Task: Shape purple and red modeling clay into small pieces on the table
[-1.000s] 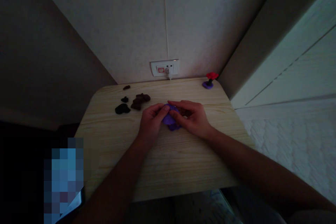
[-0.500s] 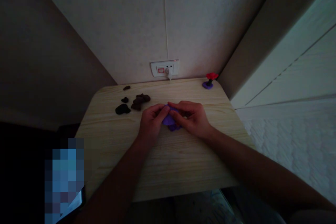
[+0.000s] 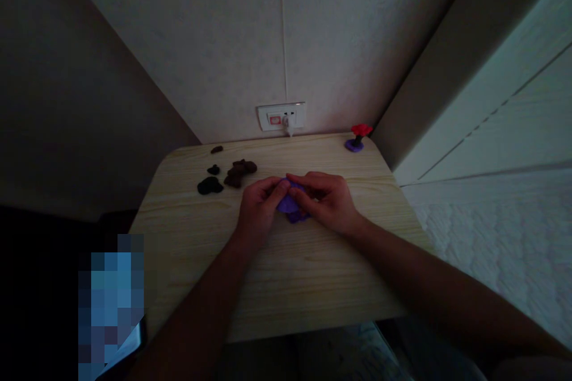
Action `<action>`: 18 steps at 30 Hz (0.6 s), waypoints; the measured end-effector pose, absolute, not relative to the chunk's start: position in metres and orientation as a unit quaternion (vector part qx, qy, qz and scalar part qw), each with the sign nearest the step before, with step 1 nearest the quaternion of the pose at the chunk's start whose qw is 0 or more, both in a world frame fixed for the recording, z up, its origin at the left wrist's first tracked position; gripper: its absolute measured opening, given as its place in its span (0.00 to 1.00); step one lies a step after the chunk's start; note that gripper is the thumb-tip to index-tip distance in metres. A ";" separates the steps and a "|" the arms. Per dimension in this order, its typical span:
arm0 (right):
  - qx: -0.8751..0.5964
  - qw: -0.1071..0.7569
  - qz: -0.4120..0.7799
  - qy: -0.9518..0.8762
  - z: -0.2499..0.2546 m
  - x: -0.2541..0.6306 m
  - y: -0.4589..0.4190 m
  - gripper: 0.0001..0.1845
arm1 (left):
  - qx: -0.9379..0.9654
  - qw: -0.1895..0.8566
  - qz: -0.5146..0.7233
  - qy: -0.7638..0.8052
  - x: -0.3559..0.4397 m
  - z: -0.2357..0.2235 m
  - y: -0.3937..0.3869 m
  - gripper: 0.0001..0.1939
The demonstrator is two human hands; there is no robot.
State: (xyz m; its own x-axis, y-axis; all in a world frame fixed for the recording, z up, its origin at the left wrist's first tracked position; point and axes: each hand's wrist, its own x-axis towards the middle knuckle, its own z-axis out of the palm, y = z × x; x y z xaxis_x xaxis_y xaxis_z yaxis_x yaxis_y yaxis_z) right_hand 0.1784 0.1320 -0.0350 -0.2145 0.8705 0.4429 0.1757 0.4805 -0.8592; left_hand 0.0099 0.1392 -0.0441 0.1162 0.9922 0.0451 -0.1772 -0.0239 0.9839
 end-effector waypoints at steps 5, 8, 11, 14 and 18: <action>-0.379 0.508 0.342 -0.694 -0.037 0.178 0.132 0.16 | 0.483 0.571 0.522 0.411 0.010 -0.046 0.139 0.11; -0.384 0.516 0.337 -0.688 -0.039 0.177 0.132 0.17 | 0.457 0.582 0.534 0.408 0.012 -0.046 0.139 0.12; -0.387 0.520 0.342 -0.681 -0.039 0.177 0.132 0.17 | 0.414 0.606 0.551 0.398 0.013 -0.045 0.139 0.12; -0.387 0.532 0.347 -0.669 -0.039 0.176 0.132 0.18 | 0.399 0.622 0.547 0.393 0.014 -0.043 0.138 0.12; -0.379 0.533 0.365 -0.663 -0.039 0.176 0.132 0.18 | 0.415 0.614 0.541 0.399 0.013 -0.043 0.137 0.11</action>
State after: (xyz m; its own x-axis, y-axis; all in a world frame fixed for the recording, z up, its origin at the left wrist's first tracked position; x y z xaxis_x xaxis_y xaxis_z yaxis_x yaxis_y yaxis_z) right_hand 0.1758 0.1317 -0.0388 -0.1445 0.8915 0.4293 0.1134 0.4459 -0.8879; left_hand 0.0129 0.1373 -0.0433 0.0977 0.9944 -0.0413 -0.3333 0.0718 0.9401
